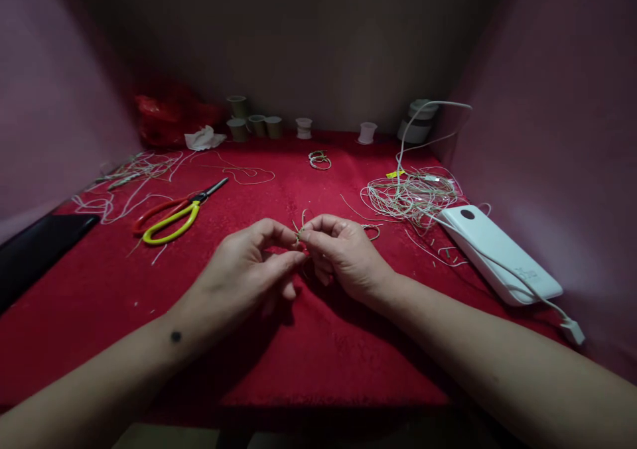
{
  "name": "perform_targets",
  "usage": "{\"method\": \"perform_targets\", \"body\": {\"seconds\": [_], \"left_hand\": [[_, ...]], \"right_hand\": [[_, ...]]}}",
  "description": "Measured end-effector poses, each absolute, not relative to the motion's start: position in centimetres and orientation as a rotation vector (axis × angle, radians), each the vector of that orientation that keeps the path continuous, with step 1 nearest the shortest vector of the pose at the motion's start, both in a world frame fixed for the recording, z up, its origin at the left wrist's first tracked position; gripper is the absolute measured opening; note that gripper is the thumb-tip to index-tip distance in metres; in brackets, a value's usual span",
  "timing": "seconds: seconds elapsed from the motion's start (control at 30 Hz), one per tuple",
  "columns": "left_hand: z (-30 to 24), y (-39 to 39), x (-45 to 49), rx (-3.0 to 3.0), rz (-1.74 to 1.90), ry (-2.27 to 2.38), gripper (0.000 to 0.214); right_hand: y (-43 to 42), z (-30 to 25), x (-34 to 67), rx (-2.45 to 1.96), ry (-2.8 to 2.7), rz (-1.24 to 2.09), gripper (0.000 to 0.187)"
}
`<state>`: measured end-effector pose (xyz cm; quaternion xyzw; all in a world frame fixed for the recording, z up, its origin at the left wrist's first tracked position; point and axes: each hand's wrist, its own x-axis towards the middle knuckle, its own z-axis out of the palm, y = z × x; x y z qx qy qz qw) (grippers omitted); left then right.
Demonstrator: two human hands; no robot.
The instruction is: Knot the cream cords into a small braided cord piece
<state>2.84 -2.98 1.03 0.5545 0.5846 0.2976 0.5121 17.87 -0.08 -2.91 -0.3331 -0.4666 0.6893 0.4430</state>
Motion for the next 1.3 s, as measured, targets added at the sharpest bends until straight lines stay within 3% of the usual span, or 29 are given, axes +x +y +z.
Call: {"method": "perform_targets", "body": {"seconds": [0.5,0.87,1.3], "left_hand": [[0.6,-1.2,2.5,1.402,0.754,1.329,0.019],[0.3,-0.9,2.0,1.452,0.748,1.292,0.020],[0.6,-1.0,2.0,1.633,0.804,1.329,0.015]], "right_hand": [[0.3,-3.3,17.9,-0.726,-1.033,1.800,0.011],[0.2,-2.7,17.9,-0.790,-1.015,1.817,0.024],[0.3,-2.9,17.8,-0.804,-0.965,1.788,0.012]]}}
